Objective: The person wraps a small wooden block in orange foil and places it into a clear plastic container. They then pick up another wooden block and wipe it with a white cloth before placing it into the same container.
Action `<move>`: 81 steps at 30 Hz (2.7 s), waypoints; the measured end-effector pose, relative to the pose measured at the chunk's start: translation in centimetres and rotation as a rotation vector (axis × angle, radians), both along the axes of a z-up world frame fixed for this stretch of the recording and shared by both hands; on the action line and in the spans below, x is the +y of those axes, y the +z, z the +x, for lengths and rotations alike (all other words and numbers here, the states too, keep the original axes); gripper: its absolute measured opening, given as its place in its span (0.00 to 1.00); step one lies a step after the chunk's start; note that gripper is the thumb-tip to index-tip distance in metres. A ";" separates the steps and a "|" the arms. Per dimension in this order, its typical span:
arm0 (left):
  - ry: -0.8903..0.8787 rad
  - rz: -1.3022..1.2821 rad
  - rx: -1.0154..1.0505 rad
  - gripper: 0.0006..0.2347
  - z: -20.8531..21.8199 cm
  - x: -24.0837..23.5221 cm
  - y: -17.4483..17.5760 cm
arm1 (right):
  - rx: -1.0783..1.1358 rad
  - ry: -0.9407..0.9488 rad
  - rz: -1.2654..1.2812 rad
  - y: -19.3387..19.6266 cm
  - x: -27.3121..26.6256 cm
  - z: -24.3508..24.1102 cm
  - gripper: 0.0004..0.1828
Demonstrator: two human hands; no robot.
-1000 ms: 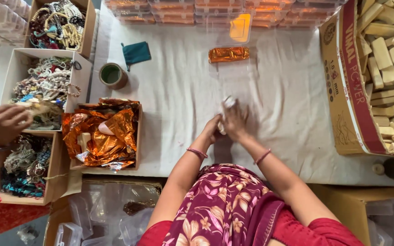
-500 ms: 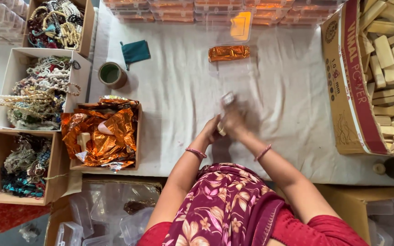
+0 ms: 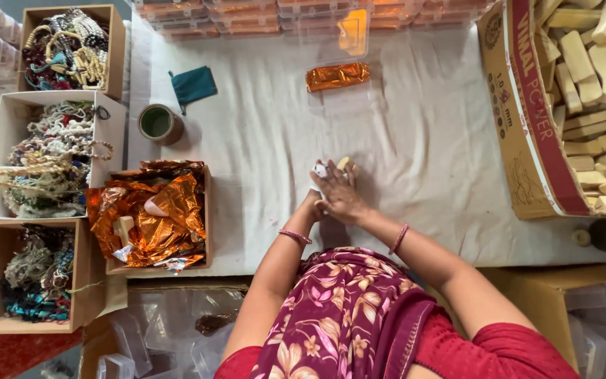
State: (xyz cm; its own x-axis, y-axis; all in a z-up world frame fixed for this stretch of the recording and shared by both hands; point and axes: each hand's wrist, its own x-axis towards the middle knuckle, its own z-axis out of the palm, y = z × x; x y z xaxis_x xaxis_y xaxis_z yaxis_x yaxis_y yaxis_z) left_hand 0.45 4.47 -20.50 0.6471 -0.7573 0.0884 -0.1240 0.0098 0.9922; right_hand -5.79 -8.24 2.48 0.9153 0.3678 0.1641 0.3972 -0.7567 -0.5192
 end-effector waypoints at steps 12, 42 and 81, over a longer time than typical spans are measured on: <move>0.240 -0.139 0.929 0.21 -0.3 -0.2 2.2 | -0.145 -0.058 -0.166 -0.9 -1.9 1.2 0.39; 0.595 0.296 -0.671 0.51 -4.5 3.7 20.7 | -0.025 -0.206 -0.452 -1.1 -4.7 2.1 0.41; 0.612 0.344 -0.750 0.45 -4.8 3.6 21.3 | -0.040 -0.369 -0.314 -2.0 -5.6 2.5 0.42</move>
State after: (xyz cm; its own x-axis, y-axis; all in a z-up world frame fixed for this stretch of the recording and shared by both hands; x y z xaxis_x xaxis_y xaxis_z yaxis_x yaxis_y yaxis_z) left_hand -4.31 8.09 0.84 0.7985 -0.3772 0.4692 -0.6015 -0.5336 0.5946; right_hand -3.30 -13.87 0.49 0.9892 0.0571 0.1349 0.0878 -0.9684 -0.2334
